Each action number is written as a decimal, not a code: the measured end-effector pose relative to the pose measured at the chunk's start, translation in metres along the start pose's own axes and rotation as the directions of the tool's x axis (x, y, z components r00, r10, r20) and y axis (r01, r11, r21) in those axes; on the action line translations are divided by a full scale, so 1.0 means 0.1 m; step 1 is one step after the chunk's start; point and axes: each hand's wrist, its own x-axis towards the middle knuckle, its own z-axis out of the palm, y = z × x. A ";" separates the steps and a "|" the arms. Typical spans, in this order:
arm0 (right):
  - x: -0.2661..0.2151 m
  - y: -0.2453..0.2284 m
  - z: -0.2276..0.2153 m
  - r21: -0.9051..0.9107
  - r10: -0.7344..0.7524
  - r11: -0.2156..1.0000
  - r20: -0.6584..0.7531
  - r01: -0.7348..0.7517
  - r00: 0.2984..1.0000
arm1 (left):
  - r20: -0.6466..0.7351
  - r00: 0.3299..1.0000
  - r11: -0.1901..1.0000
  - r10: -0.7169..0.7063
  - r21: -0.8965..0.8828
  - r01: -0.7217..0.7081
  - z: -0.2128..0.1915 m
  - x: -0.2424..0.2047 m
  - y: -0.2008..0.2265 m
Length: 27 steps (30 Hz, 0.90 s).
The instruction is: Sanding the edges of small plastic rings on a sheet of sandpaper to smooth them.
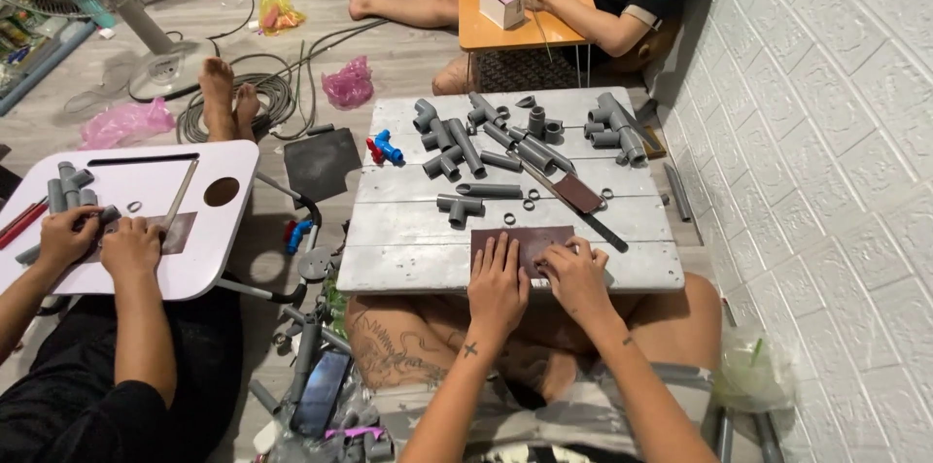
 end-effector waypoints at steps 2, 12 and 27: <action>-0.06 -0.02 -0.01 0.012 0.030 0.999 0.000 -0.030 1.000 | -0.004 1.000 1.000 -0.008 -0.006 0.008 0.03 -0.05 0.01; 0.00 0.05 0.04 -0.040 -0.012 0.999 0.001 0.012 1.000 | 0.038 0.999 0.999 -0.027 -0.034 0.028 -0.01 0.02 0.01; -0.18 0.03 -0.06 -0.031 -0.051 0.998 -0.035 0.050 0.998 | 0.104 0.994 0.998 -0.023 -0.054 0.029 -0.02 -0.05 0.01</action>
